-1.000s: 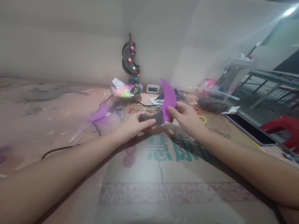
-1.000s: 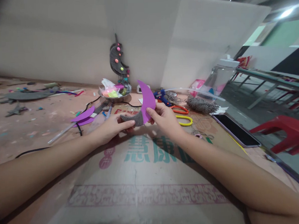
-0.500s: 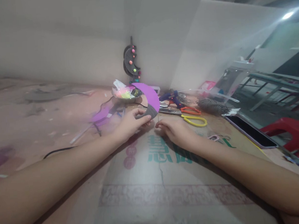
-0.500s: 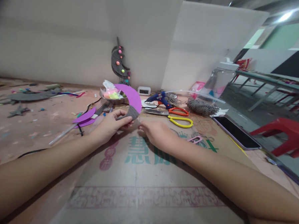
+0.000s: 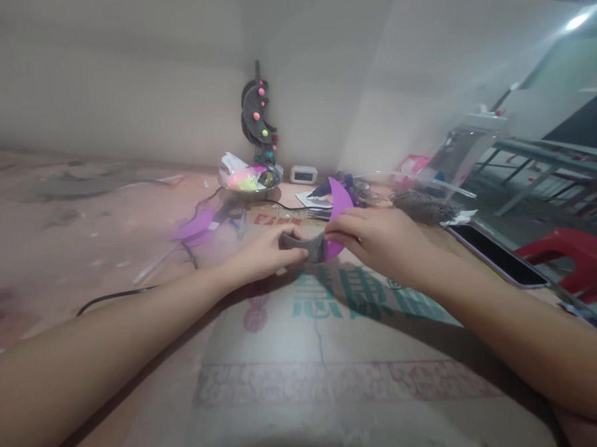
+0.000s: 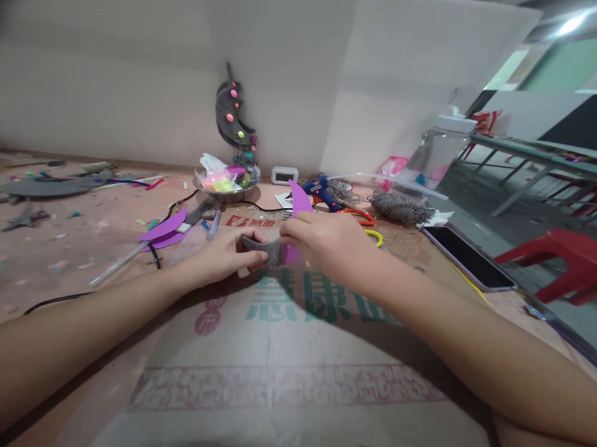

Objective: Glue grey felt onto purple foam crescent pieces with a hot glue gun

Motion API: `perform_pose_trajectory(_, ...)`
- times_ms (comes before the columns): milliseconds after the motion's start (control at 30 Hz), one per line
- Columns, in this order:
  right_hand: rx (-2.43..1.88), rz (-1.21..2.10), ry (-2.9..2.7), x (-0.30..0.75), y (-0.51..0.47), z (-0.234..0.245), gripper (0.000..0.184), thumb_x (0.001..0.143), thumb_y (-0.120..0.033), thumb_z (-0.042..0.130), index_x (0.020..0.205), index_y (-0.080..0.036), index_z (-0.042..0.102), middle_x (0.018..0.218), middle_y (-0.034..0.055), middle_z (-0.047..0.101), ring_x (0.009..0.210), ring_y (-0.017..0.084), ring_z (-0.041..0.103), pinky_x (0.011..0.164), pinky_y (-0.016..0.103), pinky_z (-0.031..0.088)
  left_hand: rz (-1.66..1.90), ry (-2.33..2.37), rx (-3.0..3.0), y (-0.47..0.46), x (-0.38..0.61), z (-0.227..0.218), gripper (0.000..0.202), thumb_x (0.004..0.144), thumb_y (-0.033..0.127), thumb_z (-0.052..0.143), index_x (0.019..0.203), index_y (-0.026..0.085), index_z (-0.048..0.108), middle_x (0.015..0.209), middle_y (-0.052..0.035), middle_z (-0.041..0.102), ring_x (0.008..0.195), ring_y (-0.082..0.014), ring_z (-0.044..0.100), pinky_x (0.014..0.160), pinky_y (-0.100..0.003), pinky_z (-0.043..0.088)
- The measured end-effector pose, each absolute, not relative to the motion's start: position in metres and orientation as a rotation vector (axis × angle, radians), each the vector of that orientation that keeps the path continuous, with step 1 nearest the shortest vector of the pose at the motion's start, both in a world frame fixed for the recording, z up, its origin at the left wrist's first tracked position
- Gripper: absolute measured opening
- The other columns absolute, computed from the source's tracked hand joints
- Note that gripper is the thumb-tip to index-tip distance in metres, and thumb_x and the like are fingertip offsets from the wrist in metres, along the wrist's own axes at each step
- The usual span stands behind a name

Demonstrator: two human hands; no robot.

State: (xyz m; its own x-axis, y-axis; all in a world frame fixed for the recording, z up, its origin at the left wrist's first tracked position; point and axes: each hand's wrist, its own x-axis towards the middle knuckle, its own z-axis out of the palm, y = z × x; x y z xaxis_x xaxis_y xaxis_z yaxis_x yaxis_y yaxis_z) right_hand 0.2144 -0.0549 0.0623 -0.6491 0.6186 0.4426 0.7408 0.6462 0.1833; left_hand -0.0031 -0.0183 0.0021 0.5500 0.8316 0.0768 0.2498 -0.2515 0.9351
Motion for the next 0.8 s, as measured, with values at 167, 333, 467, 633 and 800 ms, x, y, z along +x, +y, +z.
perform_pose_trajectory(167,-1.217,-0.406,-2.434,0.225,-0.046,0.075,0.016,0.088,-0.019,0.056,0.087,-0.024,0.071,0.088,0.0005,0.072,0.08,0.017,0.062,0.065,0.028,0.037,0.683,0.854,1.76,-0.018,-0.005,0.004,0.017,0.077,0.033,0.066,0.087,0.02,0.059,0.07,0.0021,0.063,0.065,-0.0131,0.059,0.061,-0.024,0.043)
perform_pose_trajectory(333,-1.212,-0.506,-2.416,0.227,-0.044,0.072,0.016,0.089,-0.021,0.055,0.085,-0.023,0.07,0.085,0.0022,0.07,0.078,0.017,0.06,0.063,0.028,0.036,0.653,0.84,1.748,-0.019,-0.005,0.006,0.017,0.076,0.031,0.066,0.086,0.019,0.059,0.07,0.0021,0.063,0.066,-0.0134,0.059,0.063,-0.025,0.043)
perform_pose_trajectory(467,-1.171,-0.526,-2.435,0.222,-0.047,0.069,0.018,0.092,-0.024,0.052,0.086,-0.022,0.068,0.087,0.0036,0.07,0.074,0.016,0.059,0.061,0.028,0.035,0.633,0.823,1.765,-0.02,-0.005,0.007,0.017,0.076,0.031,0.067,0.086,0.02,0.06,0.072,0.0023,0.064,0.067,-0.0133,0.059,0.063,-0.024,0.042)
perform_pose_trajectory(633,-1.236,-0.288,-2.325,0.224,-0.05,0.08,0.026,0.09,-0.043,0.055,0.079,-0.021,0.067,0.069,0.0022,0.065,0.061,0.015,0.054,0.056,0.028,0.034,0.745,0.941,1.642,-0.019,-0.003,0.006,0.028,0.076,0.041,0.069,0.09,0.019,0.059,0.077,-0.0013,0.069,0.07,-0.0147,0.062,0.066,-0.026,0.044)
perform_pose_trajectory(800,-1.278,-0.069,-2.273,0.232,-0.043,0.089,0.048,0.097,-0.047,0.037,0.071,-0.02,0.067,0.068,0.0039,0.067,0.065,0.017,0.058,0.063,0.031,0.038,0.794,0.847,1.476,-0.017,-0.002,0.002,0.028,0.075,0.038,0.071,0.089,0.018,0.055,0.089,-0.006,0.073,0.076,-0.016,0.066,0.065,-0.025,0.046)
